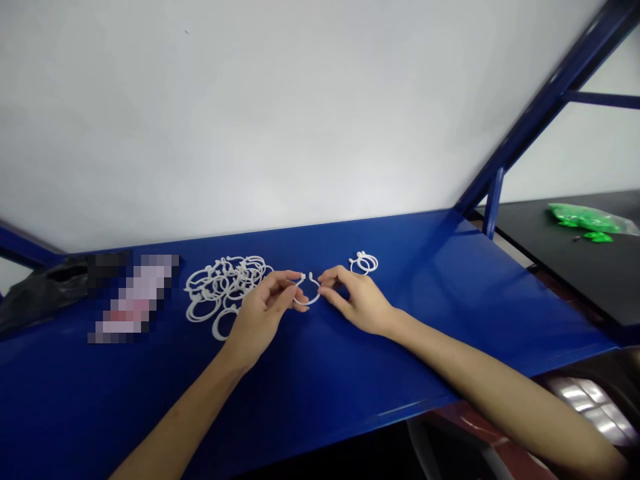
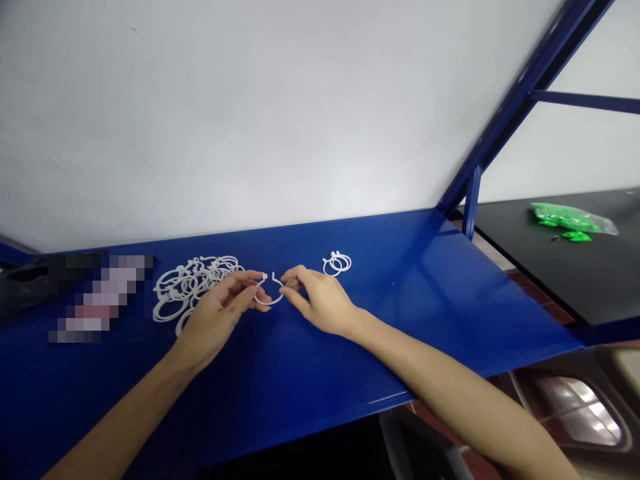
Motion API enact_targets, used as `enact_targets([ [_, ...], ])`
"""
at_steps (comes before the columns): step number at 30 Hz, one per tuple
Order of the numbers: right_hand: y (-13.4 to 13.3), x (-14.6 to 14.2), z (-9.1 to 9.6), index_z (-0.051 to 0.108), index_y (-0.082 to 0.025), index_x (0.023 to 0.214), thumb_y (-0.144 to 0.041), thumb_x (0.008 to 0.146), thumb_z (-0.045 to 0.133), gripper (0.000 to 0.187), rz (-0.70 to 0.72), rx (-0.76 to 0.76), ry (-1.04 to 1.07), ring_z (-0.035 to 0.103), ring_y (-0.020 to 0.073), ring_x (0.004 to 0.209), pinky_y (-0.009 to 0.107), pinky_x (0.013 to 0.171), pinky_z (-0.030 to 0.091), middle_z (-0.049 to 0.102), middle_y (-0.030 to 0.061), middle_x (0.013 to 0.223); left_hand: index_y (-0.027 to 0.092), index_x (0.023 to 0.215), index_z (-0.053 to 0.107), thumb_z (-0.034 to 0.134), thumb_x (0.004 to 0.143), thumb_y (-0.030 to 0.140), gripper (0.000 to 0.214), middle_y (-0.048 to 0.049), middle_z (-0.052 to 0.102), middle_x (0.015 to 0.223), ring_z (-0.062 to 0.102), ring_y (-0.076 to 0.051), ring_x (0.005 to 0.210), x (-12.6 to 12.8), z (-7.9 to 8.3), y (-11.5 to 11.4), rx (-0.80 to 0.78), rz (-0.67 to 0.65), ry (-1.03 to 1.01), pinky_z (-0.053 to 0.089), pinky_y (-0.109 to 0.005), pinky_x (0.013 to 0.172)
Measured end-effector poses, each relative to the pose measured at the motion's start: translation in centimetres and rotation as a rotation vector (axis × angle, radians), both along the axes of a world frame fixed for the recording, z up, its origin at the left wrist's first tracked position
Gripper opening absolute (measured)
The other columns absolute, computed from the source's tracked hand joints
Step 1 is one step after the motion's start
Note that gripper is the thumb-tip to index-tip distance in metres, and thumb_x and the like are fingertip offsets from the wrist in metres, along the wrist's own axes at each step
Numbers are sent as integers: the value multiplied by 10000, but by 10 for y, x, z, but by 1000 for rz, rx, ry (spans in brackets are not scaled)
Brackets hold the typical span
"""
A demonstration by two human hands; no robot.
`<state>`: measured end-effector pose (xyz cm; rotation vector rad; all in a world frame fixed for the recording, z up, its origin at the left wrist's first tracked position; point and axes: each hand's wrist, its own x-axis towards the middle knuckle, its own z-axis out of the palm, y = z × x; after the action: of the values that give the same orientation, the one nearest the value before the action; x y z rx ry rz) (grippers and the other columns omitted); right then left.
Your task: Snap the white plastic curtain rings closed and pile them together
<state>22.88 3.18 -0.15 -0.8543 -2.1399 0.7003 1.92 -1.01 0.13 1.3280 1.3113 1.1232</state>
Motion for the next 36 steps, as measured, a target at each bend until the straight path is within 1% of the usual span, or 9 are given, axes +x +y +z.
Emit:
enact_targets([
  [4, 0, 0, -1, 572, -199, 1096, -255, 961, 630, 158, 34, -78, 53, 722, 162, 821, 292, 757, 558, 743, 23, 901, 219, 1147, 603, 590, 923, 419, 300, -13, 713, 869, 715, -174, 782, 4, -4, -1, -40, -21, -56, 549, -367, 866],
  [8, -3, 0, -1, 613, -201, 985, -243, 976, 608, 44, 50, 34, 77, 701, 163, 832, 290, 749, 549, 740, 40, 937, 224, 1095, 600, 553, 945, 457, 281, -9, 736, 872, 730, -180, 798, 7, -2, -4, -22, -17, 54, 550, -358, 856],
  [15, -6, 3, 0, 629, -189, 950, -235, 1028, 503, 155, 101, 232, -31, 643, 170, 786, 310, 727, 534, 717, 68, 907, 224, 893, 622, 540, 950, 372, 179, 4, 722, 800, 700, -167, 727, 12, -3, -6, 265, 4, 341, 544, -302, 705],
  [19, -10, 4, 0, 634, -184, 938, -234, 1051, 434, 236, 128, 329, -127, 616, 178, 764, 319, 716, 522, 699, 75, 852, 223, 868, 616, 512, 962, 288, 154, 0, 721, 819, 683, -158, 738, 14, -6, -9, 415, 23, 476, 542, -302, 733],
  [23, -12, 4, 0, 636, -171, 932, -212, 1051, 421, 249, 123, 398, -190, 594, 175, 738, 304, 702, 504, 683, 72, 816, 216, 912, 625, 487, 973, 223, 151, -13, 726, 883, 695, -157, 827, 14, -7, -10, 506, -17, 546, 544, -294, 777],
  [26, -8, 3, 3, 641, -160, 987, -238, 1043, 461, 205, 58, 411, -196, 600, 173, 752, 295, 706, 506, 685, 73, 843, 208, 1034, 641, 482, 989, 241, 169, -35, 736, 970, 692, -173, 890, 11, -5, -6, 575, -27, 658, 543, -320, 831],
  [29, 3, 8, 8, 654, -177, 1029, -256, 1039, 470, 200, -81, 432, -271, 621, 180, 823, 304, 750, 512, 699, 71, 917, 181, 1153, 657, 454, 991, 253, 270, -85, 737, 1045, 660, -252, 1002, 1, -1, 1, 611, 76, 962, 510, -420, 923],
  [33, 25, 27, 8, 682, -198, 1025, -254, 1024, 498, 193, -395, 457, -425, 630, 203, 882, 308, 725, 503, 688, 80, 996, 117, 1147, 672, 498, 947, 326, 338, -183, 703, 1077, 606, -366, 1047, -19, 6, 6, 421, 274, 1398, 487, -484, 864],
  [36, 42, 44, 5, 689, -196, 1057, -248, 1000, 539, 169, -551, 424, -550, 625, 227, 864, 320, 671, 492, 685, 89, 991, 117, 1113, 670, 516, 939, 372, 345, -198, 709, 1036, 611, -395, 1023, -32, 12, 6, 250, 264, 1533, 476, -491, 831],
])
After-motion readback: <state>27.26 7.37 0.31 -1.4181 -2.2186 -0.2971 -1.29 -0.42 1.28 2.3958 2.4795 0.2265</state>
